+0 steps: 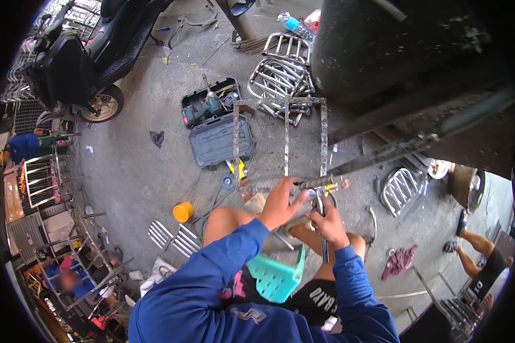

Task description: The person welds a curved metal piece using a handheld welding torch, then uses a hammer to tap and adjust the welded joint. The person handles the metal part and tools while seated on a stool in a workshop.

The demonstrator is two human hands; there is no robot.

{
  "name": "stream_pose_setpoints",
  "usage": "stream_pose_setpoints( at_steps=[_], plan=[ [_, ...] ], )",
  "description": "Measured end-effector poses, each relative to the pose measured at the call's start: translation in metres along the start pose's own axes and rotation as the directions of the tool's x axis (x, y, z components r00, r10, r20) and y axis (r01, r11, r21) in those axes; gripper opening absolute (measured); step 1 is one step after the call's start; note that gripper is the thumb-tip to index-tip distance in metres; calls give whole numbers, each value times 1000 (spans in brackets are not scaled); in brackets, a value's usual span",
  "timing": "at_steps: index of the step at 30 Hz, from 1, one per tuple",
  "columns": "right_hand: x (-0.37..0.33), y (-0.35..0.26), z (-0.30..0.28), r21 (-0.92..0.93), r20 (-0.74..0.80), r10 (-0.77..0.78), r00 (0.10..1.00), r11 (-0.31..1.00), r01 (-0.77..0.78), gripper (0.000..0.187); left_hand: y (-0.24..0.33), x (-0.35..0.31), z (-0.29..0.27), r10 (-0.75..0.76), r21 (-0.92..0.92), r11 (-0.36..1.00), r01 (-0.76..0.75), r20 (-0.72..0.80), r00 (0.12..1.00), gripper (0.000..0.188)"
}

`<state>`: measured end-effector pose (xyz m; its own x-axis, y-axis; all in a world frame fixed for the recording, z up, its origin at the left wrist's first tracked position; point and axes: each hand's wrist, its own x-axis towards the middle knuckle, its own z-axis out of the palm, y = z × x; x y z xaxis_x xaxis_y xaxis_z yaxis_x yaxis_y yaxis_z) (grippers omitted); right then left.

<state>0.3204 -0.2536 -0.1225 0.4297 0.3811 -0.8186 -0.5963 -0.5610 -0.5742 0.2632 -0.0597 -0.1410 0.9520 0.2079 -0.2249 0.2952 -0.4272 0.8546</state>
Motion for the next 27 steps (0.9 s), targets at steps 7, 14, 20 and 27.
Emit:
stream_pose_setpoints(
  at_steps=[7, 14, 20, 27],
  plan=[
    [32, 33, 16, -320, 23, -560, 828, 781, 537, 40, -34, -3, -25, 191, 23, 981, -195, 113, 975, 59],
    [-24, 59, 57, -454, -76, -610, 789, 725, 517, 34, -33, -74, -36, 316, 72, 943, -324, 112, 942, 50],
    [-140, 93, 49, -398, -545, -799, 255, 514, 759, 30, -36, -135, -45, 292, -5, 956, -293, 84, 953, 38],
    [-283, 298, -56, -541, -832, -487, -267, 819, 192, 45, -75, -172, -68, 345, 400, 829, -391, 183, 920, 29]
  ],
)
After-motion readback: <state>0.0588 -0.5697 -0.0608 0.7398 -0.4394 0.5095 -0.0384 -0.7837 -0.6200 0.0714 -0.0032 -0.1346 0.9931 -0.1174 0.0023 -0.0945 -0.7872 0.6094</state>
